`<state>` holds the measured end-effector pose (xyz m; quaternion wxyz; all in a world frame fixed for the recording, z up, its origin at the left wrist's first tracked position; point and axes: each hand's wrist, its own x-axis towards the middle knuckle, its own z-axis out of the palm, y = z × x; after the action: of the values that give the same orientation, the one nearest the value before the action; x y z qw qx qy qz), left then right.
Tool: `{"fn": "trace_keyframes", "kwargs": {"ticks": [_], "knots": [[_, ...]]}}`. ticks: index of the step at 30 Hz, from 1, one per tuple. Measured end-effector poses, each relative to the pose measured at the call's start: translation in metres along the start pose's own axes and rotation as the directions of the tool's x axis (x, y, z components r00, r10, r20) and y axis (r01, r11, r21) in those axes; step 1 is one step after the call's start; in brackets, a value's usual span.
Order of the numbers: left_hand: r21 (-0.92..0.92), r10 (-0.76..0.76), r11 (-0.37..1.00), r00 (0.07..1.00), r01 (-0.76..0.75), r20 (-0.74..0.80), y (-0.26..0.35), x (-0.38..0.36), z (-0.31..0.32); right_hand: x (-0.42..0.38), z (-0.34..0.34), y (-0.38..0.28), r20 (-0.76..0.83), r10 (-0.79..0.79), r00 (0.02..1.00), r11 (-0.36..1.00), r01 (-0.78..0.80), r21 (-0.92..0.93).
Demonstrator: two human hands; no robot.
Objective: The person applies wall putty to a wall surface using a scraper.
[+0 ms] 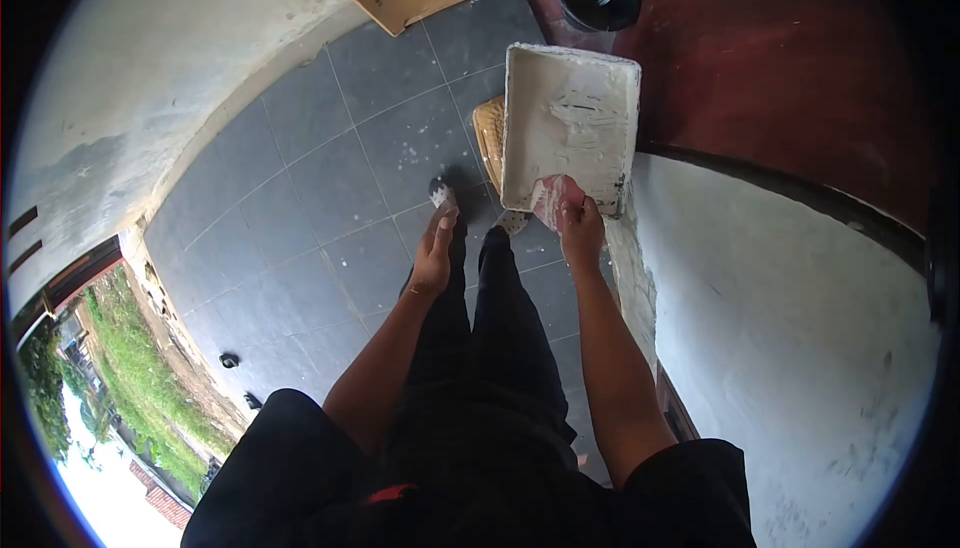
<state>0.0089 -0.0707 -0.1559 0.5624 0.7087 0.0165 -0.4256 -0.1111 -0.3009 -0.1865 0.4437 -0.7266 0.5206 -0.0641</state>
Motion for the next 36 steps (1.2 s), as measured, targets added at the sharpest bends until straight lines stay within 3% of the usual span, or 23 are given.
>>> {"fn": "trace_keyframes", "kwargs": {"ticks": [5,10,20,36], "knots": [[-0.024,-0.091,0.996,0.995,0.091,-0.027,-0.035,0.068,0.026,0.026,0.034,0.022,0.101,0.041,0.994,0.999,-0.041,-0.009],[-0.057,-0.180,0.981,0.980,0.185,0.083,-0.057,0.108,0.047,0.031,0.055,0.037,0.125,0.043,0.991,0.998,-0.038,-0.040],[-0.209,-0.291,0.926,0.948,0.314,0.131,-0.071,0.122,0.058,0.039,0.072,0.041,0.154,0.095,0.983,0.995,-0.095,-0.010],[-0.190,-0.296,0.921,0.927,0.341,0.229,-0.069,0.126,0.047,0.056,0.078,0.030,0.156,0.172,0.973,0.979,-0.187,0.087]]}}
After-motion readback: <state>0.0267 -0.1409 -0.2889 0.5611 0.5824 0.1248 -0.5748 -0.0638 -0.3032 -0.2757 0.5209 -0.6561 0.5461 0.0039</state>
